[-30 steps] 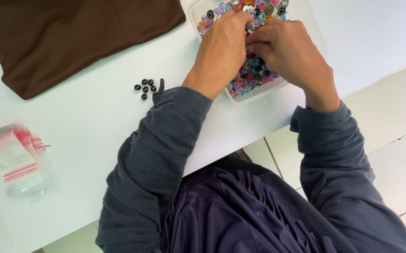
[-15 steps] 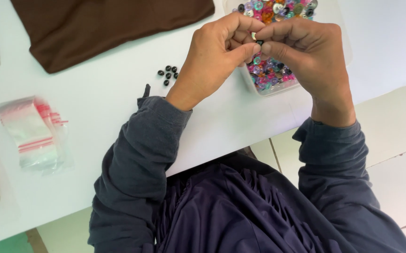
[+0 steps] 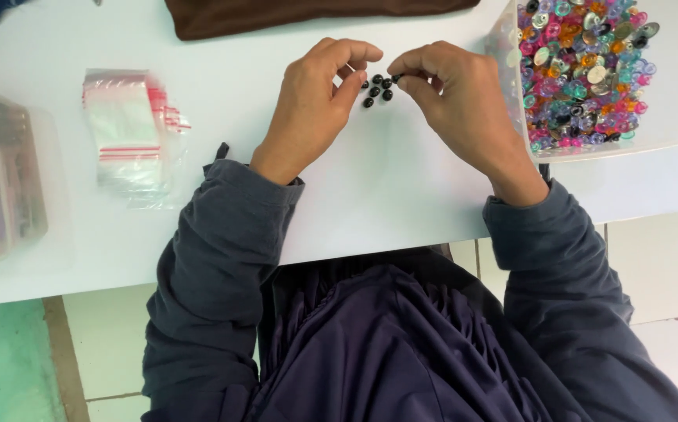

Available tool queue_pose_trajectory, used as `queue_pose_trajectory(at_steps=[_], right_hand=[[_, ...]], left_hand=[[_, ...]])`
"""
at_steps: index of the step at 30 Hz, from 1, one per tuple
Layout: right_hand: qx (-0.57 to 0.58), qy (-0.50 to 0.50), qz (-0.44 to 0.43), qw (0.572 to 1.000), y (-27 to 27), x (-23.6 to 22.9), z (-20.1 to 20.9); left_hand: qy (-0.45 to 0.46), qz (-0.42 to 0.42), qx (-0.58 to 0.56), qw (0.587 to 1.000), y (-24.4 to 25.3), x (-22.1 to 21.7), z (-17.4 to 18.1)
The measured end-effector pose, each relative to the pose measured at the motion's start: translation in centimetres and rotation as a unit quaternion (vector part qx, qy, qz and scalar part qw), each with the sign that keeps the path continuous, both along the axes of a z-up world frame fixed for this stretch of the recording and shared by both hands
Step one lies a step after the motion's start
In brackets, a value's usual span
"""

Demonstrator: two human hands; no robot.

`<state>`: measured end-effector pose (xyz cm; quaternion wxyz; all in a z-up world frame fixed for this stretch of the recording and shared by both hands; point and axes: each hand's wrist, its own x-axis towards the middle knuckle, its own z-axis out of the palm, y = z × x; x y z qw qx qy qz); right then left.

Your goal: Picking small black buttons from a table and placing them into small resealable plastic bags, then sealing the bags.

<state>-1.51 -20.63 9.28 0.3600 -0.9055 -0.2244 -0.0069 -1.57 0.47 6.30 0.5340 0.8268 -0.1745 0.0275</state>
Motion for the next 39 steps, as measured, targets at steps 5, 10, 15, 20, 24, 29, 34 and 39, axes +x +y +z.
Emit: queue_pose_trajectory(at_steps=[5,10,15,20,24,29,34,39], right_hand=[[-0.027,0.041,-0.027,0.998,-0.9,0.5,-2.8],[-0.031,0.082,-0.046,0.995,-1.2,0.7,-4.0],[-0.033,0.074,-0.035,0.996,-1.1,0.9,-4.3],[-0.038,0.048,-0.036,0.997,-1.2,0.3,-3.4],[-0.057,-0.074,-0.004,0.996,-0.8,0.0,-2.4],[-0.061,-0.079,0.032,0.994,2.7,-0.4,-0.1],[-0.052,-0.094,0.126,0.986,9.4,-0.2,0.4],[0.009,-0.133,0.247,0.960,18.2,-0.5,-1.1]], left_hand=[[0.030,0.004,0.022,0.999,0.0,0.1,-3.9],[0.033,-0.001,0.042,0.999,-0.3,0.1,-5.1],[-0.011,0.005,0.072,0.997,-0.7,-0.3,-6.0],[-0.006,0.004,0.054,0.998,-0.6,-0.1,-6.0],[-0.014,0.019,0.026,0.999,0.1,-0.2,-4.7],[-0.030,0.085,0.007,0.996,3.1,-2.6,-0.3],[-0.074,0.150,0.017,0.986,11.0,-7.3,1.9],[-0.046,0.330,0.067,0.940,19.2,-12.2,0.1]])
